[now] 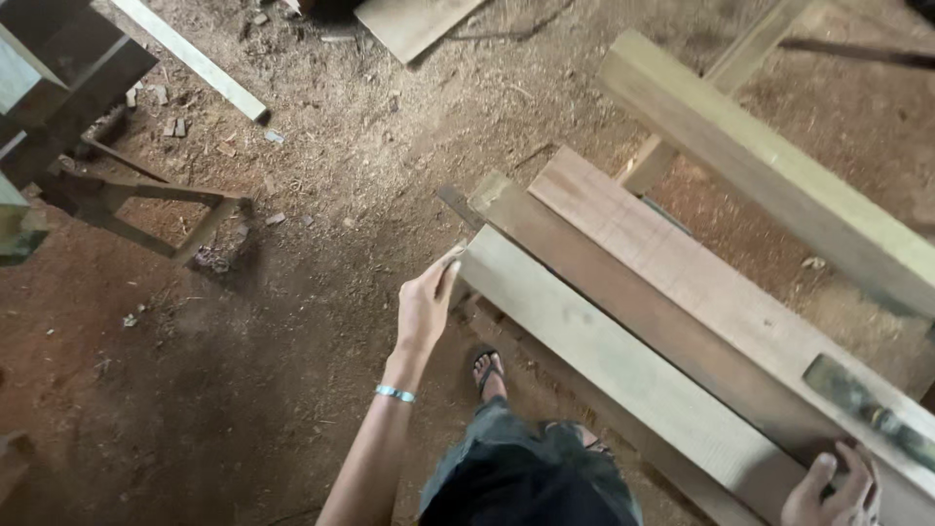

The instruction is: The person sands wood planks on a workbench using a small sanding block and a metal scraper, handling and moving the items one at a time.

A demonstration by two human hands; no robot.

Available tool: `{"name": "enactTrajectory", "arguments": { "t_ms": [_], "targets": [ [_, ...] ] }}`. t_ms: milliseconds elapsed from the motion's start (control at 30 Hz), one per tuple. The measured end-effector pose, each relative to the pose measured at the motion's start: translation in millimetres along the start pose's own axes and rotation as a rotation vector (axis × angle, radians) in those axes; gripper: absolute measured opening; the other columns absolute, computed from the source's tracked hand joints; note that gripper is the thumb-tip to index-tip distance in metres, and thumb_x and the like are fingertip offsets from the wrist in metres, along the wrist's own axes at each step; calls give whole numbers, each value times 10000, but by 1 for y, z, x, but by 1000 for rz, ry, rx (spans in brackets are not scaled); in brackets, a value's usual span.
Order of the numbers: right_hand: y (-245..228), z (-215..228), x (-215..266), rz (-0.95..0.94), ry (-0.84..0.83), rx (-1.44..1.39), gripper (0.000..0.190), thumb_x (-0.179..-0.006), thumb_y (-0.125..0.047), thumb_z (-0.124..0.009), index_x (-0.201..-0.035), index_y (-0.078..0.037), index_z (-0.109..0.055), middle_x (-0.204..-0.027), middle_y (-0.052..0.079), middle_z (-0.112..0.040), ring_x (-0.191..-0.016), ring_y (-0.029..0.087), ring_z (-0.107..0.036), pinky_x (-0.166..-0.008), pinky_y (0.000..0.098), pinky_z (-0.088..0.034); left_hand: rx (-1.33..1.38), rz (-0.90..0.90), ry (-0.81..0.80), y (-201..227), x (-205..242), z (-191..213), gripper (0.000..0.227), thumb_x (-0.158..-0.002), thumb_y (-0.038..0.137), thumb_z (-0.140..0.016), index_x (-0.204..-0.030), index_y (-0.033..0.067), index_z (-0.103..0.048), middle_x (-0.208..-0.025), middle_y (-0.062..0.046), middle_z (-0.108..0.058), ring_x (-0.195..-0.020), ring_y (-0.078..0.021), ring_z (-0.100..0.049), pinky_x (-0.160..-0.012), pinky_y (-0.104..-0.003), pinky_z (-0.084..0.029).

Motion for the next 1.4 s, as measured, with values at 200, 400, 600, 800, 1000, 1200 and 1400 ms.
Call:
{"name": "enactTrajectory", "arguments": {
  "t_ms": [200,400,600,800,1000,1200,1400],
  "targets": [
    [-3,2,1,3,2,65,236,-1146,-202,-495,-1205,-1,-603,-1322,204,-629,-1227,363,-610,-1044,430,-512,-110,200,-182,-6,-35,-22,282,-1025,205,-650,-1290,137,-720,-1080,-187,-716,-880,-302,-756,-721,-376,-580],
    [-9,0,-9,33,23,-18,272,-1144,-230,-504,-1222,9,-606,-1324,217,-621,-1221,373,-606,-1054,444,-503,37,-86,-43,7,-24,-15,291,-1012,140,-634,-1292,84,-690,-1313,-127,-689,-1178,-255,-706,-976,-336,-580],
    [-9,3,-7,8,-8,53,255,-1164,-227,-492,-1200,3,-593,-1339,220,-607,-1243,359,-601,-1074,429,-503,-228,-149,-93,6,8,4,301,-1019,165,-616,-1294,71,-696,-1366,-93,-669,-1214,-229,-671,-981,-358,-577],
    [-5,2,-6,-59,-41,21,273,-1142,-225,-534,-1187,33,-611,-1350,258,-614,-1223,404,-604,-1005,464,-525,-307,-194,-108,23,-36,-39,279,-1034,214,-600,-1241,60,-707,-1357,-85,-681,-1274,-228,-633,-991,-355,-568],
    [-9,-1,-14,33,40,-95,205,-1145,-137,-499,-1215,38,-578,-1348,255,-576,-1244,389,-570,-1106,445,-482,-339,-332,-89,25,-8,-30,293,-1022,185,-593,-1267,61,-694,-1385,-78,-672,-1302,-202,-619,-1089,-369,-522],
    [-6,-1,-6,14,44,-73,160,-1130,-109,-524,-1208,12,-592,-1330,229,-607,-1222,379,-603,-1081,439,-504,-395,-291,-94,25,8,-28,270,-1009,203,-605,-1210,64,-719,-1366,-85,-678,-1309,-239,-604,-1068,-368,-515],
    [-4,1,-2,44,28,-20,152,-1159,-122,-524,-1205,1,-601,-1326,228,-628,-1205,377,-623,-1057,432,-521,-392,-239,-56,30,-34,-57,258,-1035,198,-602,-1220,54,-709,-1357,-87,-680,-1308,-256,-603,-1045,-344,-517]
  ]
}}
Point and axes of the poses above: each hand's wrist, its own x-axis away from the middle knuckle, its own z-axis out of the back of the hand, y = z × x, the point moved 4 cm from there along -x, towards the middle knuckle
